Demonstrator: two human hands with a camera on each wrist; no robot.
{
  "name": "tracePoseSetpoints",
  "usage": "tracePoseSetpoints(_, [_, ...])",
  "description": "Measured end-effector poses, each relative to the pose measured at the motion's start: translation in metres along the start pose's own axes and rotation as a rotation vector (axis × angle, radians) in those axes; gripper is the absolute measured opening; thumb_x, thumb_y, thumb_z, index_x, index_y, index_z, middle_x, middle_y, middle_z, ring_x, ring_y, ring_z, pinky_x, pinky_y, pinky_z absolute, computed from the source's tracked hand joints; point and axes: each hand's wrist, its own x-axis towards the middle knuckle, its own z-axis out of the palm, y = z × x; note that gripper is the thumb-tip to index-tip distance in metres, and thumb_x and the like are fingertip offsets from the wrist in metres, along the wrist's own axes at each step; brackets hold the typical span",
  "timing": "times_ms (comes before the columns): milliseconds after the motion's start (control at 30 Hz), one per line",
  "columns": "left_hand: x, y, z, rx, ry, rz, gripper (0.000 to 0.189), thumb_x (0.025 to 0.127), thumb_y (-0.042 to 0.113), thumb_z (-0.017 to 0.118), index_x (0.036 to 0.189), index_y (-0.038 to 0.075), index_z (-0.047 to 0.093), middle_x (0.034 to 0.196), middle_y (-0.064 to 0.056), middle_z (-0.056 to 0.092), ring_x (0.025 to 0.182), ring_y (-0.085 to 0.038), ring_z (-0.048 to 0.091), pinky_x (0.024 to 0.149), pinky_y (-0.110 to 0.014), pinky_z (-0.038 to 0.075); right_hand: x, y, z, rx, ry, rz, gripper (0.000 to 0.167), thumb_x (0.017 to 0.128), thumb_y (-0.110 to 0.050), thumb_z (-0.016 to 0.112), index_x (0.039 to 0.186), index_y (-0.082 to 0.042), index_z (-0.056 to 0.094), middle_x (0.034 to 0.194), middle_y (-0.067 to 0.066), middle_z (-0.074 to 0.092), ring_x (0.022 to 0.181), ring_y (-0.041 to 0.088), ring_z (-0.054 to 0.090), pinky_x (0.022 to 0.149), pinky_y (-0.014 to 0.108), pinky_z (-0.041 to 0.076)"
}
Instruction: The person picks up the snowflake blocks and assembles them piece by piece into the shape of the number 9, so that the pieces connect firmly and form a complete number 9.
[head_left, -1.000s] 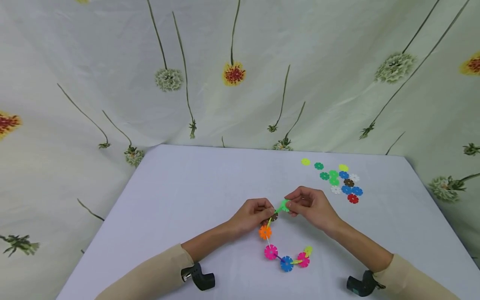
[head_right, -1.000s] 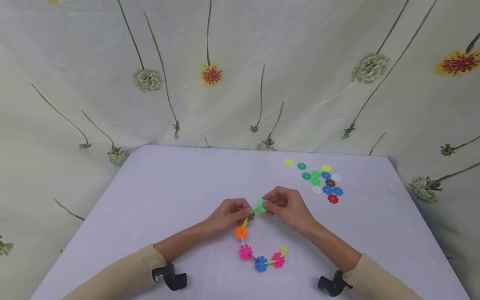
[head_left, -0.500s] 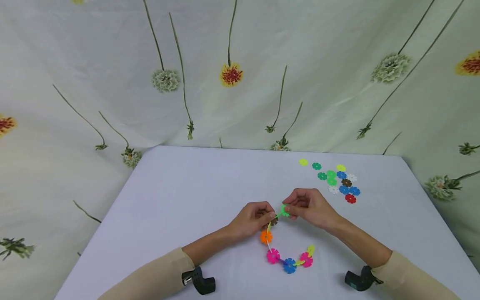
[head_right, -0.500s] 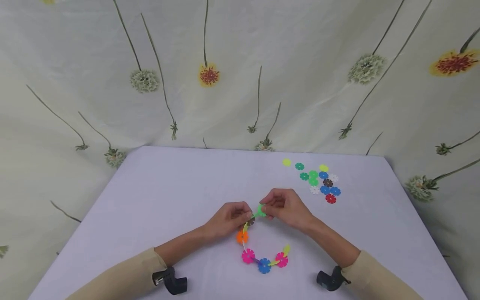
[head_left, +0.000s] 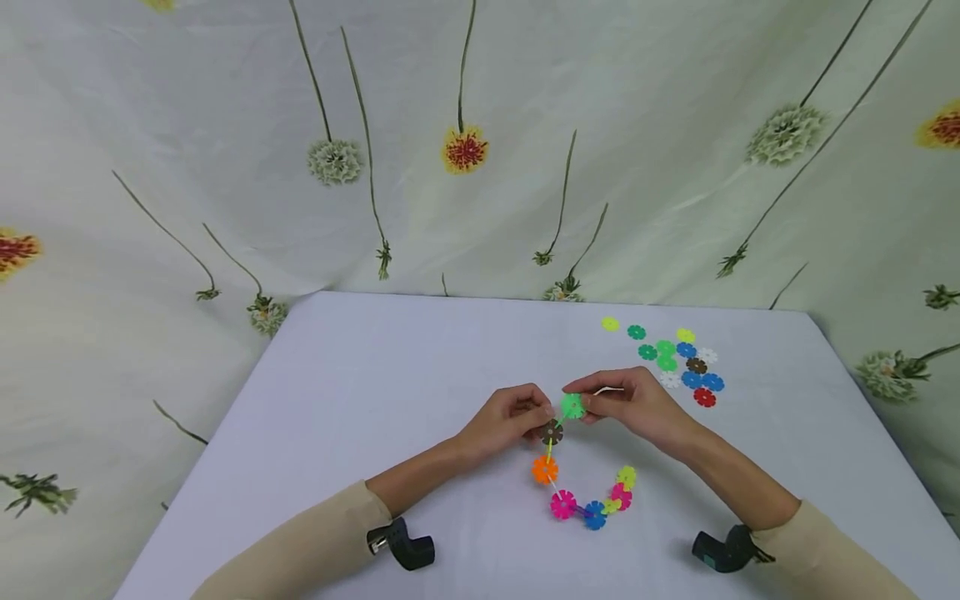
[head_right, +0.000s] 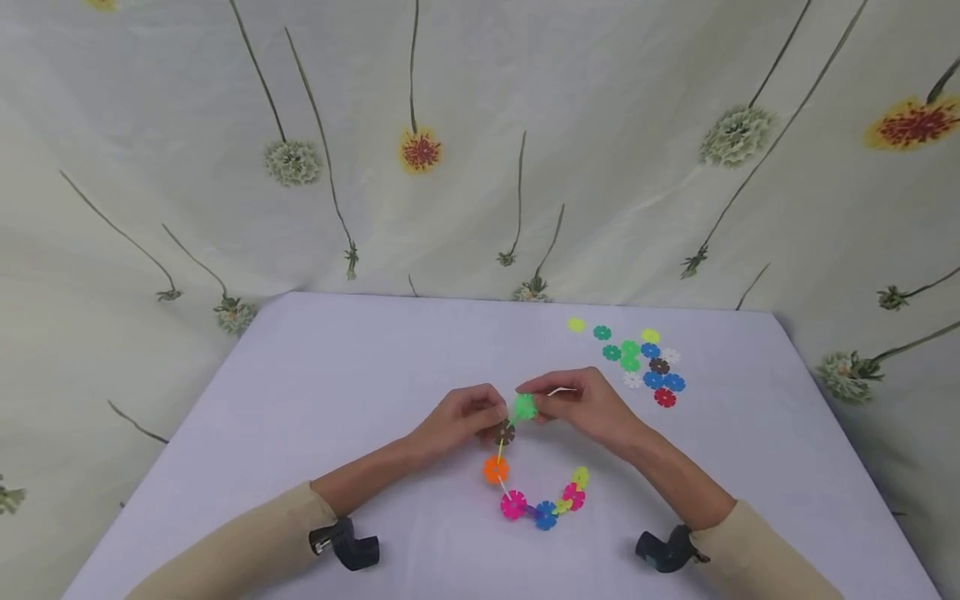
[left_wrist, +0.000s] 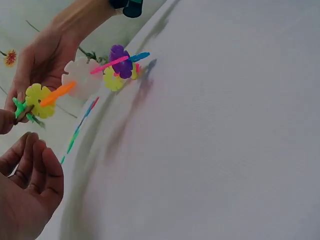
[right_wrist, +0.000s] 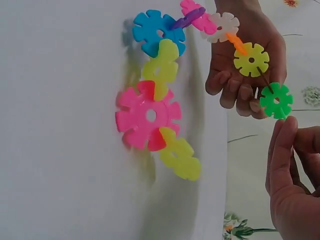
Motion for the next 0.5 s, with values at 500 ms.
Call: tracePoseSetpoints(500, [0.005,0.004,0.005,-0.039,0.015,0.052,0.017,0.108,0.011,0.058,0.112,-0.004,0.065,0.083,0.0,0.061,0.069,-0.011,0.058,0.067,-0.02,0.056,0.002,0.009,-0.007,-0.033,0.025,-0.023,0.039,0.101,-0.013,0.075,0.133,0.004,0.06,0.115,0.023,0.071,0.1,0.041,0.079,0.086,0.031,0.066])
